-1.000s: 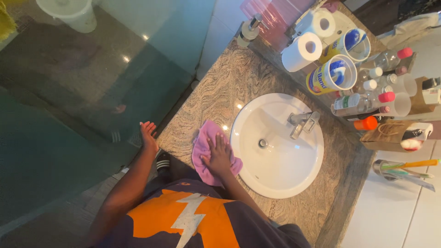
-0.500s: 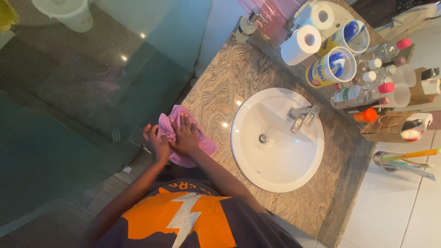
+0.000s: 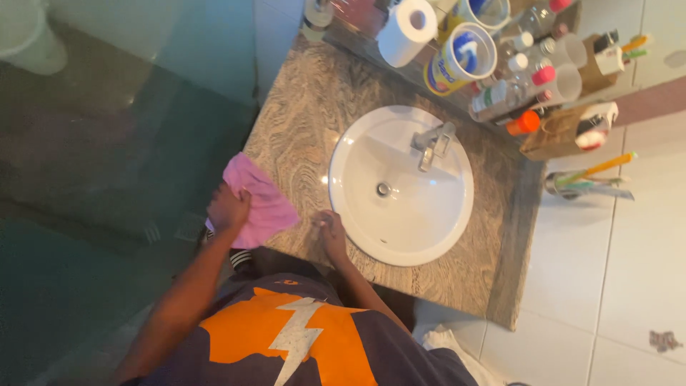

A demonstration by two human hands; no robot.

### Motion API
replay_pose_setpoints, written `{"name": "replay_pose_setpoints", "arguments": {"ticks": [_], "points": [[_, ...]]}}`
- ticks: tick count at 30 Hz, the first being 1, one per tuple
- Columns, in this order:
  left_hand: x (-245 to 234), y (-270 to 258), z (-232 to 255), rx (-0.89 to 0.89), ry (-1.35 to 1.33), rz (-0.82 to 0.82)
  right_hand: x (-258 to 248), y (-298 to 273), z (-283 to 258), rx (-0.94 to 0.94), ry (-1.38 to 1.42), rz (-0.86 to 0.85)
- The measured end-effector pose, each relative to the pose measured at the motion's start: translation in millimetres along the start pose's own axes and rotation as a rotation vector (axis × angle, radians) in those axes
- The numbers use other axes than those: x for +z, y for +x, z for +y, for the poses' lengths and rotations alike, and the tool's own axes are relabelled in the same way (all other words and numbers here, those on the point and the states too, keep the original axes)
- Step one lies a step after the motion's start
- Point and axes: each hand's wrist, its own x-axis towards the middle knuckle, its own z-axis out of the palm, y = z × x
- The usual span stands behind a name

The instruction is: Cleaning the bathroom sink and surrounding countertop with a cloth.

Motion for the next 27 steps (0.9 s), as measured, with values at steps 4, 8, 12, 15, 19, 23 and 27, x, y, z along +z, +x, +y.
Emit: {"name": "replay_pose_setpoints", "arguments": {"ticks": [4, 8, 12, 15, 19, 23, 27], "points": [[20, 34, -26, 0.065, -0.005, -0.138, -28, -29, 26, 0.167, 0.259, 0.092], [17, 26, -30, 0.177, -0.017, -0.071, -31, -49, 31, 0.287, 0.311, 0.202], [17, -1, -37, 0.186, -0.058, 0.045, -32, -62, 28, 0.243, 0.262, 0.278], [19, -25, -44, 0.177, -0.064, 0.150, -45, -63, 25, 0.060, -0.070, 0.393], [27, -47, -49, 0.117, -0.022, 0.159, -84, -54, 10, 0.102, -0.324, 0.485], [31, -63, -35, 0.068, 0.068, 0.263, -119, -46, 22, 0.172, -0.516, 0.502], [32, -71, -20, 0.048, 0.166, 0.260, -122, -45, 20, 0.372, -0.725, 0.451]]}}
